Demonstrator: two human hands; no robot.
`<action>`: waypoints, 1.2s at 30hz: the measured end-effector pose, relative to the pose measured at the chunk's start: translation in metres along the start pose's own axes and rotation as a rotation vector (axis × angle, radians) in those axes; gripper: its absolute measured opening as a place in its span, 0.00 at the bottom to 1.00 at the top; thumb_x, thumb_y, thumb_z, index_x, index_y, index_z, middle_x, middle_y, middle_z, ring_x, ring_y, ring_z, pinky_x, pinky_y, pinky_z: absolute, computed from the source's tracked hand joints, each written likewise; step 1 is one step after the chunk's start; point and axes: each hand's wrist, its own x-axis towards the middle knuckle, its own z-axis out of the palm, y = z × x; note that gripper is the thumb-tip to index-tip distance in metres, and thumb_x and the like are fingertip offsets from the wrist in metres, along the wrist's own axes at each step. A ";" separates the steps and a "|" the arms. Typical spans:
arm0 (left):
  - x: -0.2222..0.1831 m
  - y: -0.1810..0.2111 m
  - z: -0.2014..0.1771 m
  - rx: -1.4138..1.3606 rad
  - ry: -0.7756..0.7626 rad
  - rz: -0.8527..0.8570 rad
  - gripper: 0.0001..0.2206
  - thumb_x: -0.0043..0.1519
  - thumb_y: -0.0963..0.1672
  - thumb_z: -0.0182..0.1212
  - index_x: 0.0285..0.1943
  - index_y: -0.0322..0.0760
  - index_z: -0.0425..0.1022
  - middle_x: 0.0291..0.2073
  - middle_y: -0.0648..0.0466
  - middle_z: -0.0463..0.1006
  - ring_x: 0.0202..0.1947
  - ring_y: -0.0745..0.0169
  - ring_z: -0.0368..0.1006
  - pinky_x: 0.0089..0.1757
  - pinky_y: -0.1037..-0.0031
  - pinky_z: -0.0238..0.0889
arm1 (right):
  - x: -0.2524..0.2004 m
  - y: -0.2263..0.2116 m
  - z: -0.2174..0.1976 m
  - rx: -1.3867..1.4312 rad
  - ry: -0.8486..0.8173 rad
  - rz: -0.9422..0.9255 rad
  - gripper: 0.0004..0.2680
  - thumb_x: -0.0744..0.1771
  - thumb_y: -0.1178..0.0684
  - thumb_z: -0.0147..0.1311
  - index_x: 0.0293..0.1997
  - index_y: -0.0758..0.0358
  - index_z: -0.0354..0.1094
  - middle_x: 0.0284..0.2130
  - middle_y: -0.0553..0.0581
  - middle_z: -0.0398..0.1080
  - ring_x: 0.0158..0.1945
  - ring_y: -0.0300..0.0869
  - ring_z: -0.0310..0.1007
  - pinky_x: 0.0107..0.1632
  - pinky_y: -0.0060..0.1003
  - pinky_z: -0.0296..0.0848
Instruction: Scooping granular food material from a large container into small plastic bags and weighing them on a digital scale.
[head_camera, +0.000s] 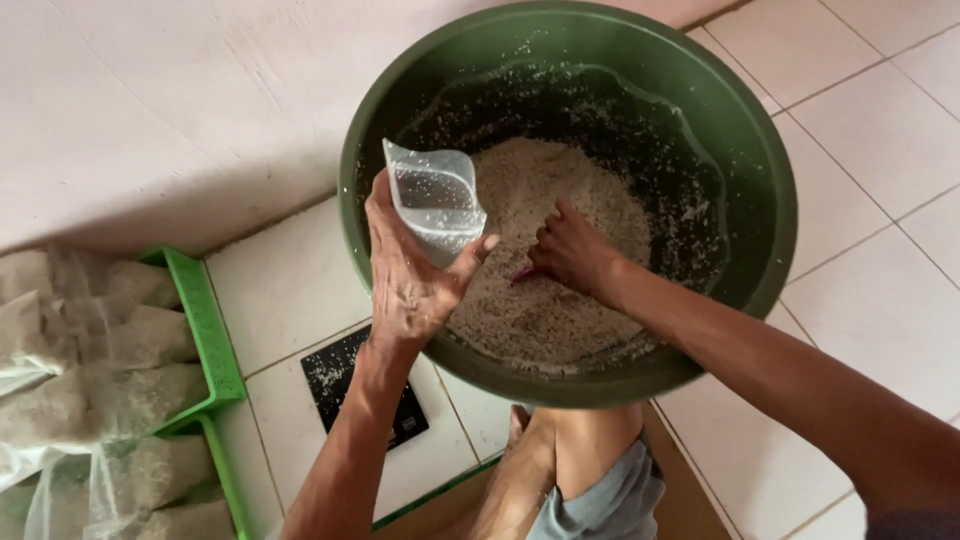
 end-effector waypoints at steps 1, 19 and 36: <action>0.001 0.001 0.000 0.015 0.009 -0.006 0.48 0.53 0.56 0.72 0.71 0.28 0.44 0.54 0.33 0.62 0.55 0.29 0.68 0.55 0.39 0.62 | 0.000 -0.001 0.005 0.048 0.034 0.004 0.16 0.61 0.40 0.59 0.53 0.45 0.67 0.43 0.52 0.70 0.46 0.47 0.65 0.62 0.60 0.50; 0.000 0.001 -0.002 -0.021 -0.005 -0.022 0.50 0.53 0.55 0.72 0.74 0.32 0.40 0.58 0.36 0.60 0.59 0.36 0.65 0.60 0.45 0.60 | 0.000 0.001 -0.056 0.835 -0.182 0.257 0.11 0.65 0.41 0.50 0.49 0.45 0.70 0.41 0.51 0.74 0.48 0.47 0.71 0.56 0.63 0.51; -0.006 -0.013 0.001 0.165 -0.078 0.120 0.46 0.57 0.56 0.65 0.71 0.25 0.41 0.63 0.32 0.57 0.63 0.34 0.61 0.63 0.50 0.57 | -0.038 0.094 -0.041 1.370 -0.363 0.343 0.10 0.69 0.50 0.47 0.41 0.57 0.77 0.32 0.52 0.76 0.31 0.38 0.68 0.36 0.34 0.69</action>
